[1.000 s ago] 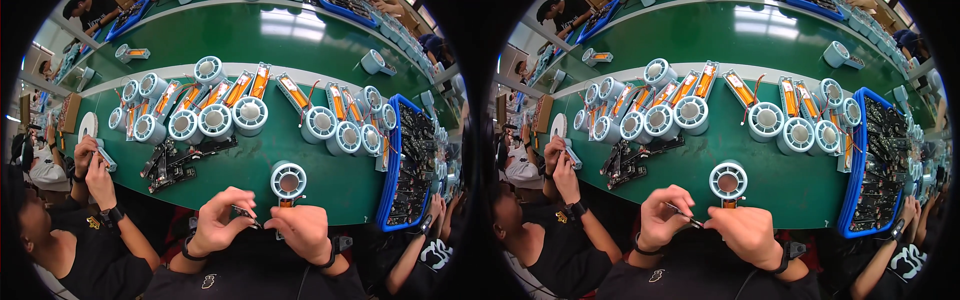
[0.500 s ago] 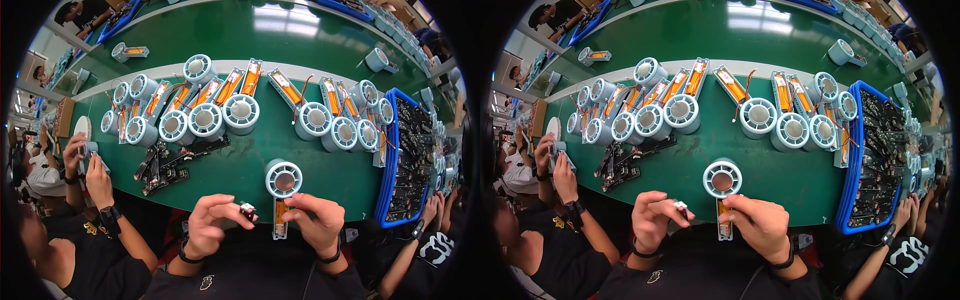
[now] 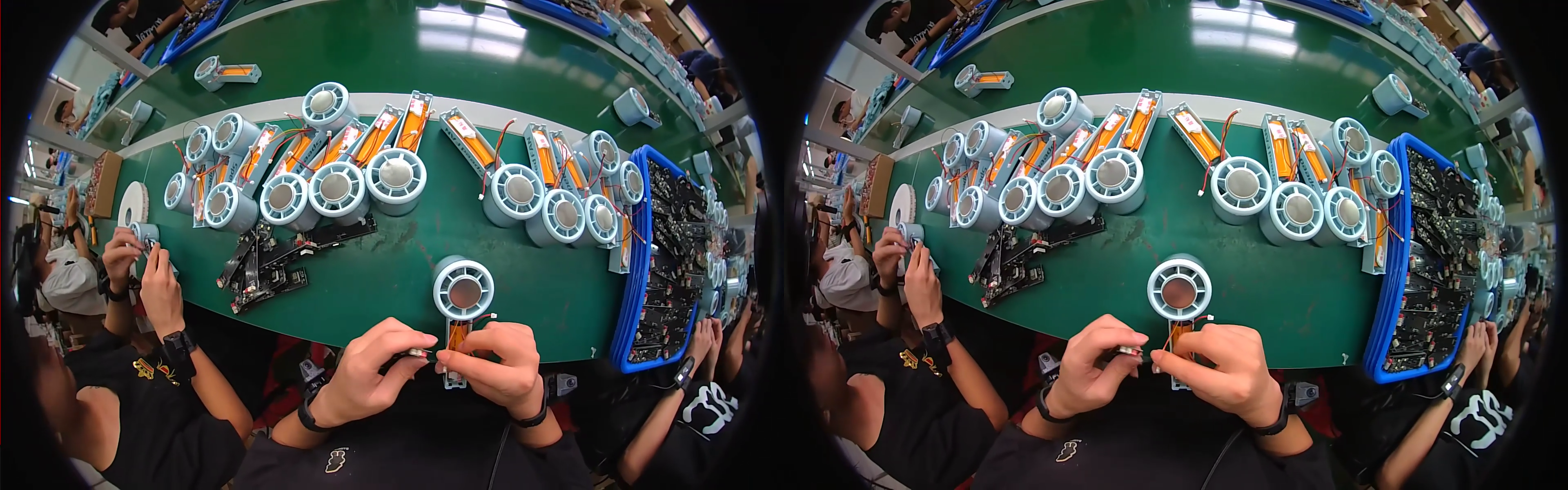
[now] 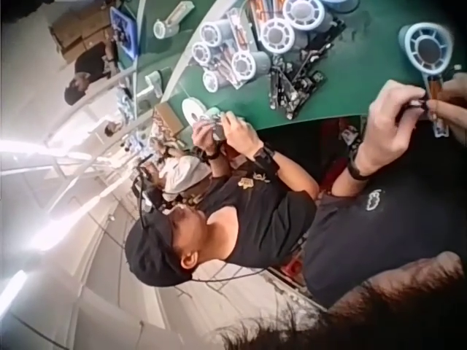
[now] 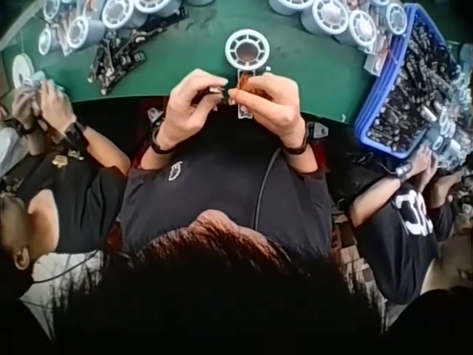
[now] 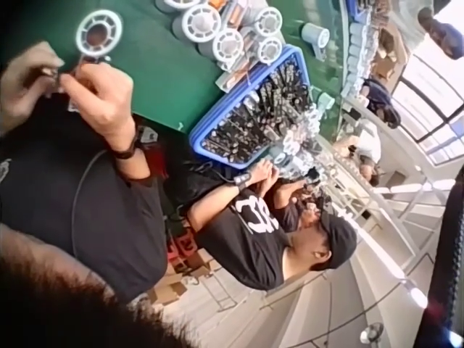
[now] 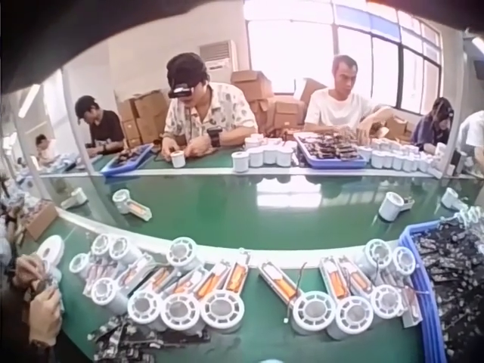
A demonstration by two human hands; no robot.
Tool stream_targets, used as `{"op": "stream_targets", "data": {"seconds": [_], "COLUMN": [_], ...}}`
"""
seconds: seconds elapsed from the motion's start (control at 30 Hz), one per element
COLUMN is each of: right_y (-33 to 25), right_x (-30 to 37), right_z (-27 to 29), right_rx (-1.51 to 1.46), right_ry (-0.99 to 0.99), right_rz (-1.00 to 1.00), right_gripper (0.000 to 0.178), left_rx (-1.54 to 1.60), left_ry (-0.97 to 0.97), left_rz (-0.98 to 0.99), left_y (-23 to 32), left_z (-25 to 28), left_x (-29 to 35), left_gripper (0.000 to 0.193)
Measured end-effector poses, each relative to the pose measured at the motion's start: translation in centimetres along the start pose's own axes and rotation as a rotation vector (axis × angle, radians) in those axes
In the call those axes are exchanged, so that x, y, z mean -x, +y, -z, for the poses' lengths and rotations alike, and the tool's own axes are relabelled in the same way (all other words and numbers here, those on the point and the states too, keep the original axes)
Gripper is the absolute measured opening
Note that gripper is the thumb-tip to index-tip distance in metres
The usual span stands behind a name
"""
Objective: The person picks up a circuit board from a blue tray and aligns it with the internal components of a handheld fan. They then connect the wiring from the battery and motor to the board before setting the assembly back onto the green work surface.
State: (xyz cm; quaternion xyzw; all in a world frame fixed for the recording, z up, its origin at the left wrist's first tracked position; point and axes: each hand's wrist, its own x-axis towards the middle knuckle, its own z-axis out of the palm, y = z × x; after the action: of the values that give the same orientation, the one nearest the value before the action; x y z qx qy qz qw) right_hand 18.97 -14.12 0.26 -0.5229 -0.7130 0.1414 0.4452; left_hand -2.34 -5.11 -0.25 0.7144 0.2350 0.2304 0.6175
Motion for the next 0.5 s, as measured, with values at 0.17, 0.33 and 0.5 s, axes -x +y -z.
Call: {"op": "stream_targets", "data": {"seconds": [0.17, 0.33, 0.5], "right_y": [0.0, 0.0, -0.2], "right_x": [-0.3, -0.7, -0.9], "right_z": [-2.3, -2.3, -2.4], "right_rx": [-0.151, -0.052, -0.012], "right_ry": [0.197, 0.238, 0.245], "right_rz": [-0.082, -0.057, -0.04], "right_gripper": [0.025, 0.024, 0.024], "left_rx": [0.058, 0.226, 0.287], "left_ry": [-0.02, 0.013, 0.021], "left_rz": [0.021, 0.017, 0.019], "left_y": [0.6, 0.3, -0.2], "left_z": [-0.3, -0.5, -0.8], "left_x": [-0.4, -0.1, -0.1], "left_gripper": [0.031, 0.034, 0.033]}}
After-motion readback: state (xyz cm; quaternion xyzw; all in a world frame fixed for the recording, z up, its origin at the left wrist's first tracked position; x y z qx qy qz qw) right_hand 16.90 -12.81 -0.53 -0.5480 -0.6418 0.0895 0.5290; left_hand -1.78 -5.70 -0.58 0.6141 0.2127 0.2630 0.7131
